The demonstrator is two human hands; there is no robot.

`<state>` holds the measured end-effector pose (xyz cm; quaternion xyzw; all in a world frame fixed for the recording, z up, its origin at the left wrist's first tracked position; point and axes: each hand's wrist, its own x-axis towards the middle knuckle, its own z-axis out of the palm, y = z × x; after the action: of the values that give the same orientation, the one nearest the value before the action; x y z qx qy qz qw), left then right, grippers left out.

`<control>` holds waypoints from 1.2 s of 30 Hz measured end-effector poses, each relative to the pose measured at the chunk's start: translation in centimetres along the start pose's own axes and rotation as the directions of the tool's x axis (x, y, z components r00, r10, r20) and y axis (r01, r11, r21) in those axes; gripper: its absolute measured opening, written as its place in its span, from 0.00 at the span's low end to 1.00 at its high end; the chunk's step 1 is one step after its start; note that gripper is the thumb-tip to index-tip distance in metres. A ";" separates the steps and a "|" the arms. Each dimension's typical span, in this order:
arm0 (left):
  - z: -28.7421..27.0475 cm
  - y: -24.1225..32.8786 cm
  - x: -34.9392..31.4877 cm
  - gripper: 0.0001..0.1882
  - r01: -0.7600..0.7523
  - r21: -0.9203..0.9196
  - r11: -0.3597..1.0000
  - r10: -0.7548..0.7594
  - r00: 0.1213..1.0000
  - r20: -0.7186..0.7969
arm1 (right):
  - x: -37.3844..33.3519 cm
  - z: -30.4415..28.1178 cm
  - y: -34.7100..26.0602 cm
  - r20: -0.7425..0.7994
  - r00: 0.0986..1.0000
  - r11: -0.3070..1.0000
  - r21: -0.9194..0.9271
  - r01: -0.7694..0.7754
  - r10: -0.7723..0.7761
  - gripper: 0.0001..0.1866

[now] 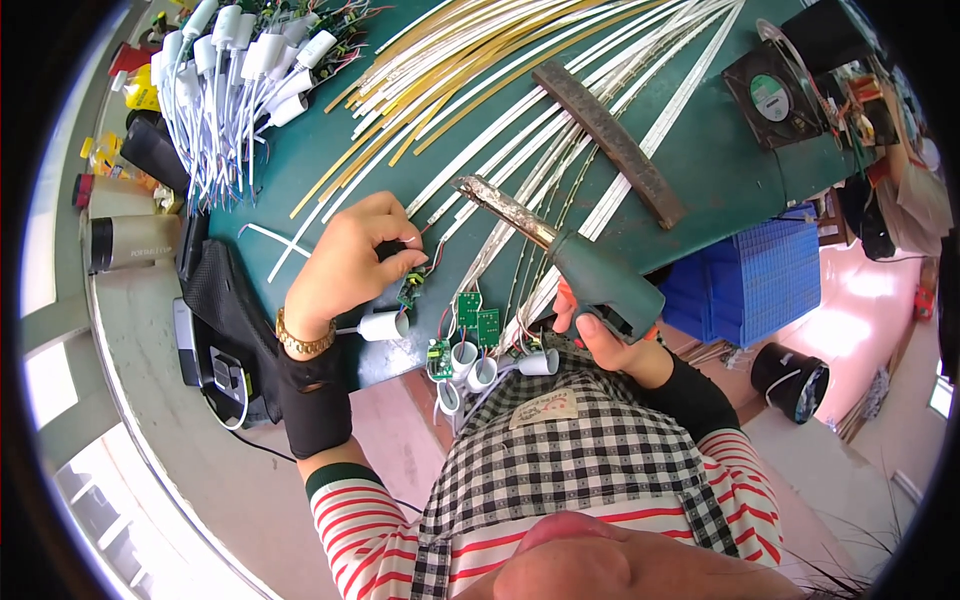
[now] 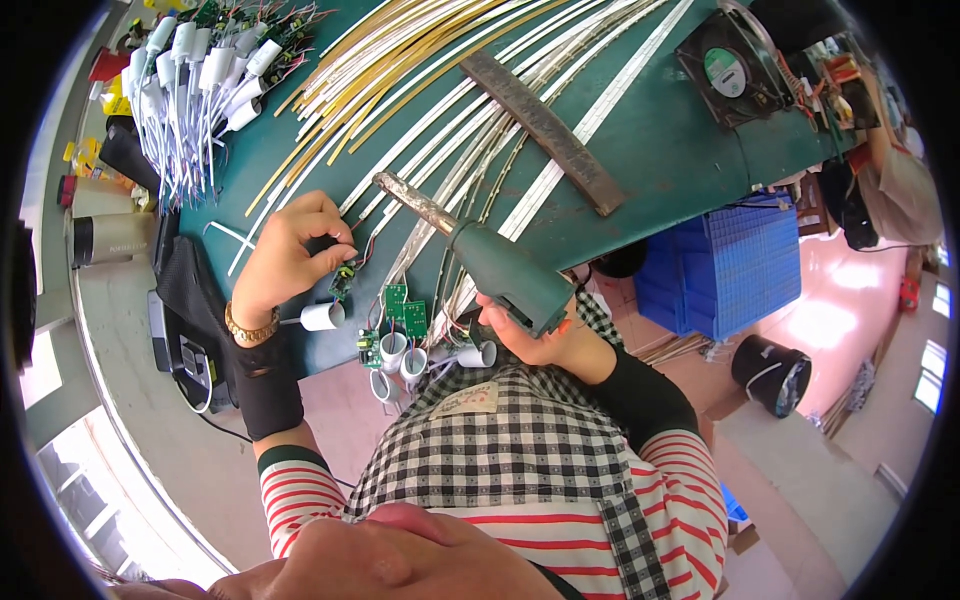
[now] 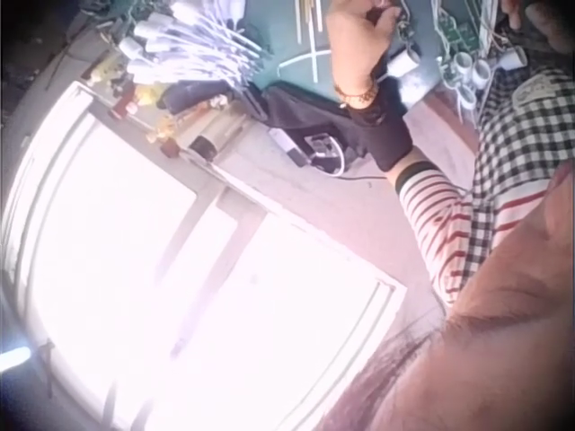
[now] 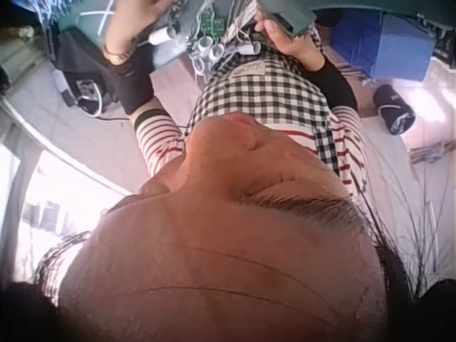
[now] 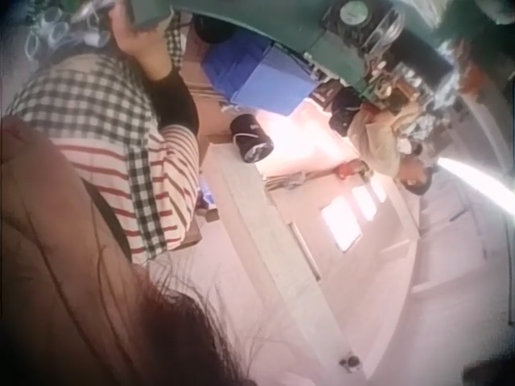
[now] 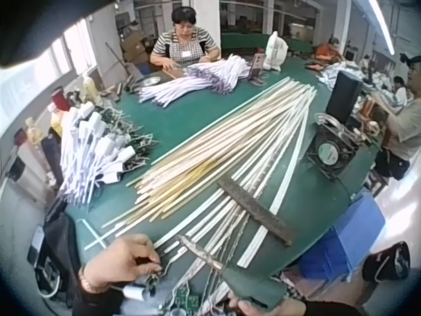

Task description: The person assembles light fixtures by soldering wires and light components onto small circuit boards on a workbench. A soldering iron is used to join the components.

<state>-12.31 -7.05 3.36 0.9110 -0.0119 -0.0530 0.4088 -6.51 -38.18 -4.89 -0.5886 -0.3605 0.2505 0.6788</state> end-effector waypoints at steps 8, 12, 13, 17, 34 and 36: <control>0.4 0.5 -0.3 0.06 -0.131 0.181 0.975 0.129 0.991 0.020 | -0.3 0.1 0.5 -0.016 0.999 0.999 -0.021 0.047 -0.047 0.21; 1.0 0.7 -0.3 0.05 -0.124 0.264 0.957 0.141 0.989 -0.047 | -0.1 0.4 -0.2 -0.044 0.999 0.994 0.101 -0.027 0.032 0.21; 1.3 0.6 -0.3 0.05 -0.122 0.264 0.957 0.140 0.989 -0.048 | 0.0 0.3 -0.2 -0.030 0.999 0.996 0.085 -0.021 0.023 0.21; 2.4 -0.1 0.0 0.05 0.002 0.203 0.979 0.053 0.963 -0.265 | 0.1 0.3 -0.4 -0.016 0.999 0.996 0.090 -0.028 0.030 0.21; 2.9 -0.2 0.5 0.05 0.045 0.177 0.983 0.007 0.961 -0.278 | 0.8 0.1 -1.5 -0.021 0.996 0.996 0.013 -0.083 0.083 0.17; 2.9 -0.1 0.5 0.05 0.052 0.158 0.986 -0.005 0.958 -0.285 | 0.9 0.3 -1.8 -0.077 0.991 0.994 0.036 -0.108 0.110 0.12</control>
<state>-12.09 -9.24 1.33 0.9397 0.0559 0.0735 0.3293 -6.30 -37.66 -2.98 -0.6062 -0.2968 0.2693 0.6870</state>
